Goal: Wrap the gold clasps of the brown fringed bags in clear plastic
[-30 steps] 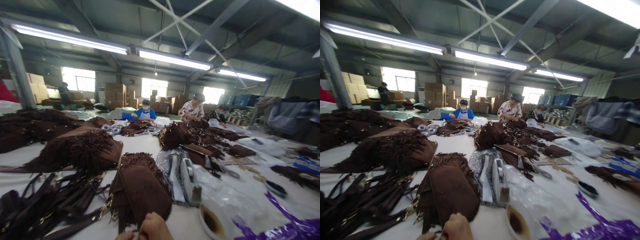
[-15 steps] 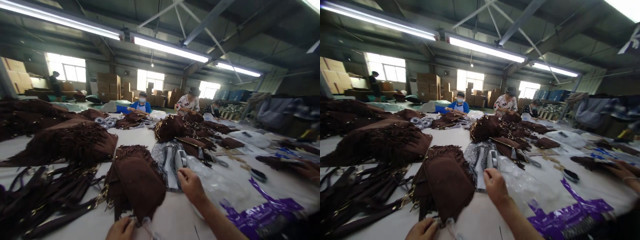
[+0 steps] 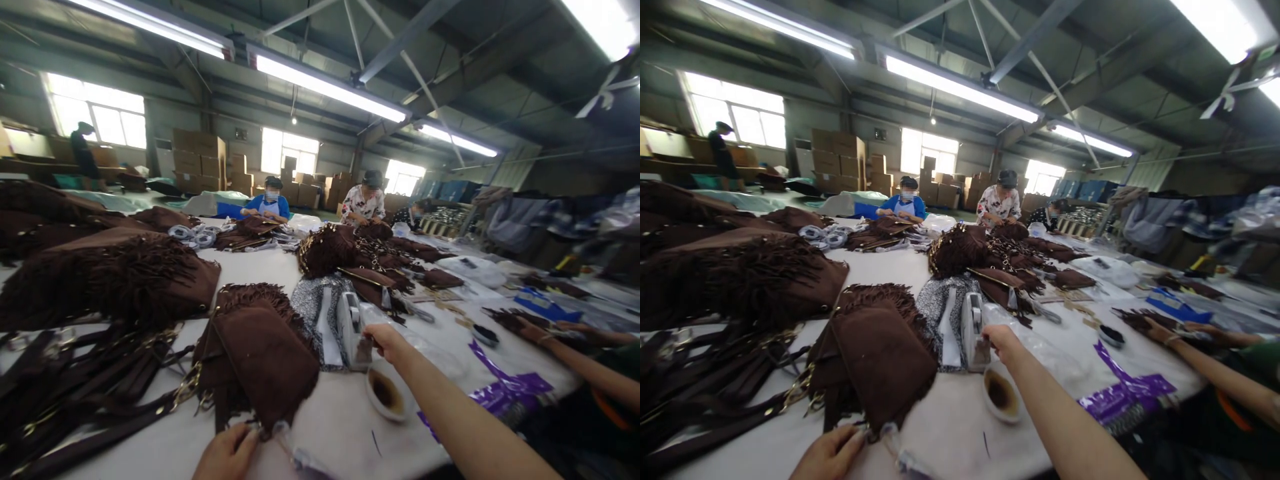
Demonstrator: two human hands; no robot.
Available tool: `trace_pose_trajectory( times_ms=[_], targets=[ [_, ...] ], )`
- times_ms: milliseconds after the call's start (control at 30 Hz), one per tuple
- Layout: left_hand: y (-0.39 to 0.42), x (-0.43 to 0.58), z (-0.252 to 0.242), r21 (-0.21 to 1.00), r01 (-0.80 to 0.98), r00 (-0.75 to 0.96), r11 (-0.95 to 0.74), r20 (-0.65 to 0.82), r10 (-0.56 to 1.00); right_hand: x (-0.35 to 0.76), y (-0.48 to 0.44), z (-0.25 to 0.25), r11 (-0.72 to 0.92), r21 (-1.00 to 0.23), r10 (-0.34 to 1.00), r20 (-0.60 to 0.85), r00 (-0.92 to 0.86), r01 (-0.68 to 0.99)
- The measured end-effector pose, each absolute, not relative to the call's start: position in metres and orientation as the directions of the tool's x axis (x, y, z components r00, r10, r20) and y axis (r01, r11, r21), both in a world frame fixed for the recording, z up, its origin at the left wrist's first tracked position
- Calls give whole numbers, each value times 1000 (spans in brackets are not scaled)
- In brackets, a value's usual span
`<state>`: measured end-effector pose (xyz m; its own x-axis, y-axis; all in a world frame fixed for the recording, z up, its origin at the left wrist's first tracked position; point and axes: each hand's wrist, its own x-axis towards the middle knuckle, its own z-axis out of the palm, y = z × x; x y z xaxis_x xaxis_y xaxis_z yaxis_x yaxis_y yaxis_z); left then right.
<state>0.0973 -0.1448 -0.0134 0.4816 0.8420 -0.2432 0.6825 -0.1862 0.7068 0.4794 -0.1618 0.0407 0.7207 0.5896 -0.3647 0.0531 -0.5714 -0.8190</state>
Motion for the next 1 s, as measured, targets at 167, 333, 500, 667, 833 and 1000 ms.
trace_pose_trajectory(
  times_ms=[167, 333, 500, 667, 833, 1000],
  targets=[
    [-146, 98, -8, 731, 662, 485, -166, -249, 838, 475, -174, 48, -467, -869, 646, -208, 734, 165],
    [-145, 97, -14, 753, 641, 486, -150, -247, 838, 454, -200, 57, -392, -880, 680, -79, 729, 270],
    [-147, 96, -13, 777, 615, 478, -134, -232, 847, 435, -213, 51, -412, -903, 670, -210, 712, 122],
    [-148, 96, -13, 794, 592, 487, -137, -218, 846, 434, -205, 40, -507, -845, 645, -241, 725, 170],
    [-156, 96, -6, 775, 608, 481, -173, -187, 857, 450, -206, 45, -559, -740, 682, -155, 714, 373],
    [-173, 95, 5, 743, 614, 469, -266, -73, 880, 422, -225, 58, -491, -735, 806, -181, 563, 468]
  ],
)
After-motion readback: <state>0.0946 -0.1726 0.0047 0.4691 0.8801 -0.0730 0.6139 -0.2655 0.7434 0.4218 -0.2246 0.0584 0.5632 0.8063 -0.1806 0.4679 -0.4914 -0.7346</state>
